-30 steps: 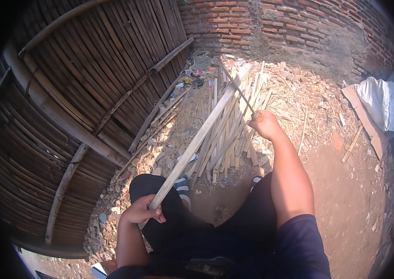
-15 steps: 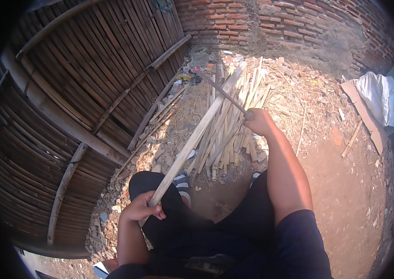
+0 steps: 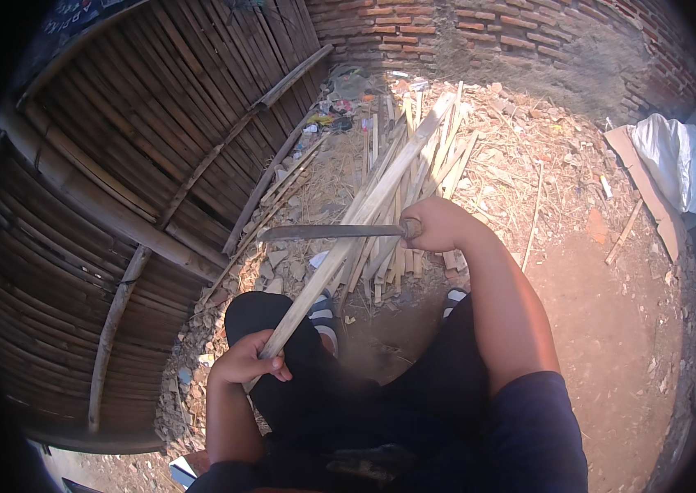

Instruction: The person shaves a piece of wood with a machete while sitting on the ground next to a pile of wooden sticks.

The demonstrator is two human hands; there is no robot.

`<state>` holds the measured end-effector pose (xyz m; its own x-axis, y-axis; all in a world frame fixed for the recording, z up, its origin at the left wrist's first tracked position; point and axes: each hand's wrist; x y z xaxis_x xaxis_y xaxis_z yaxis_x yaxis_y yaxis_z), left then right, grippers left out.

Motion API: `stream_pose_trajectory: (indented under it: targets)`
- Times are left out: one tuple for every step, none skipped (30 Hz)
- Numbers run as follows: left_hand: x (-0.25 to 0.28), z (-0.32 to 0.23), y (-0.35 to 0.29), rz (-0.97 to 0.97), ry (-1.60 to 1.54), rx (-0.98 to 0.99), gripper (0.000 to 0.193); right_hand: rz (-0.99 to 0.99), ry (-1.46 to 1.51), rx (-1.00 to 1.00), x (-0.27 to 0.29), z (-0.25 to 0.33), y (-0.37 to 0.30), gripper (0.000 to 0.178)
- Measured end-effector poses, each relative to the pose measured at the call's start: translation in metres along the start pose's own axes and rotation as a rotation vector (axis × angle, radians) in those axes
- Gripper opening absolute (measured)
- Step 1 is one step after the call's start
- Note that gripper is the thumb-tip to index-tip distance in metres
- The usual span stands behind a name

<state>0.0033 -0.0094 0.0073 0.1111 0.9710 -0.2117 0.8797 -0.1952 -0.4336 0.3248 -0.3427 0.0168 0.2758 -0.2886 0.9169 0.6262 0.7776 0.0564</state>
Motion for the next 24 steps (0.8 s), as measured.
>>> stream_pose_trajectory:
  targets:
    - [0.001,0.001,0.000,-0.021,-0.002,0.006,0.044,0.018,0.125,-0.194,0.004,-0.020,0.004,0.040]
    - [0.003,0.002,0.001,-0.045,-0.007,-0.001,0.046,-0.097,0.170,-0.351,0.005,-0.032,0.009,0.041]
    - [0.004,0.003,0.001,-0.036,0.012,0.009,0.048,-0.216,0.211,-0.508,0.009,-0.042,0.011,0.043]
    - [0.005,0.004,0.001,-0.026,0.031,0.019,0.050,-0.313,0.199,-0.510,0.010,-0.052,0.010,0.043]
    - [0.005,0.004,0.000,-0.026,0.046,0.036,0.053,-0.401,0.194,-0.507,0.010,-0.051,0.009,0.043]
    - [0.004,0.003,0.000,-0.018,0.043,0.043,0.051,-0.401,0.182,-0.515,0.010,-0.051,0.008,0.041]
    - [0.004,-0.002,0.002,-0.011,0.035,0.018,0.048,-0.397,0.182,-0.483,0.014,-0.052,0.007,0.040]
    - [0.004,-0.004,0.001,-0.011,0.018,0.007,0.046,-0.375,0.191,-0.451,0.020,-0.037,0.004,0.039]
    - [0.004,-0.001,-0.001,-0.008,-0.004,0.006,0.044,-0.346,0.201,-0.429,0.019,-0.023,0.000,0.039]
    - [0.010,0.006,-0.002,0.013,-0.059,-0.017,0.043,-0.320,0.219,-0.408,0.014,-0.012,-0.001,0.030]
    - [0.009,0.008,-0.001,0.016,-0.066,-0.015,0.042,-0.313,0.107,-0.253,0.010,-0.007,-0.003,0.026]
    - [0.007,0.007,0.000,0.016,-0.071,-0.018,0.042,-0.252,0.010,-0.154,0.006,-0.001,-0.003,0.026]
    - [0.007,0.007,0.002,0.015,-0.075,-0.021,0.041,-0.190,-0.085,-0.053,0.001,0.006,-0.004,0.026]
    - [0.008,0.004,0.001,0.026,-0.049,-0.005,0.041,-0.109,-0.146,-0.008,0.003,0.021,-0.004,0.026]
    - [0.008,0.003,0.001,0.021,-0.033,0.000,0.041,-0.026,-0.207,0.038,0.005,0.033,-0.006,0.027]
    - [0.005,0.003,0.001,0.014,-0.018,0.005,0.041,-0.029,-0.250,0.089,0.002,0.033,-0.006,0.029]
    - [0.004,0.003,-0.001,0.004,-0.005,0.010,0.041,-0.063,-0.162,0.077,-0.002,0.023,-0.001,0.028]
    - [0.002,0.004,0.000,-0.004,-0.010,0.003,0.041,-0.096,-0.072,0.056,-0.008,0.002,0.003,0.028]
    - [0.002,0.005,0.001,-0.011,-0.012,0.001,0.042,-0.129,0.024,0.030,-0.013,-0.017,0.006,0.027]
    - [0.002,0.001,0.005,-0.005,-0.009,-0.009,0.043,-0.154,0.118,-0.155,-0.012,-0.037,0.006,0.028]
    - [0.003,0.001,0.004,-0.019,0.024,0.009,0.046,-0.176,0.209,-0.321,-0.005,-0.042,0.011,0.029]
    - [0.003,0.002,0.003,-0.032,0.056,0.027,0.050,-0.281,0.246,-0.426,-0.003,-0.045,0.011,0.028]
    - [0.003,0.004,0.001,-0.049,0.086,0.047,0.054,-0.239,0.188,-0.485,0.008,-0.040,0.012,0.041]
    - [0.002,0.004,0.001,-0.052,0.104,0.051,0.054,-0.267,0.187,-0.458,0.009,-0.039,0.010,0.041]
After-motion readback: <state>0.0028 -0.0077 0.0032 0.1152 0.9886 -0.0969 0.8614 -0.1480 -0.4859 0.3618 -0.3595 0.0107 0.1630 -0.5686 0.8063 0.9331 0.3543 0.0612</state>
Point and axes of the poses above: each hand's wrist, its own y-axis towards the middle knuckle, its own x-axis out of the back of the hand, z = x × y, and after that the axes turned 8 degrees about -y, right-handed
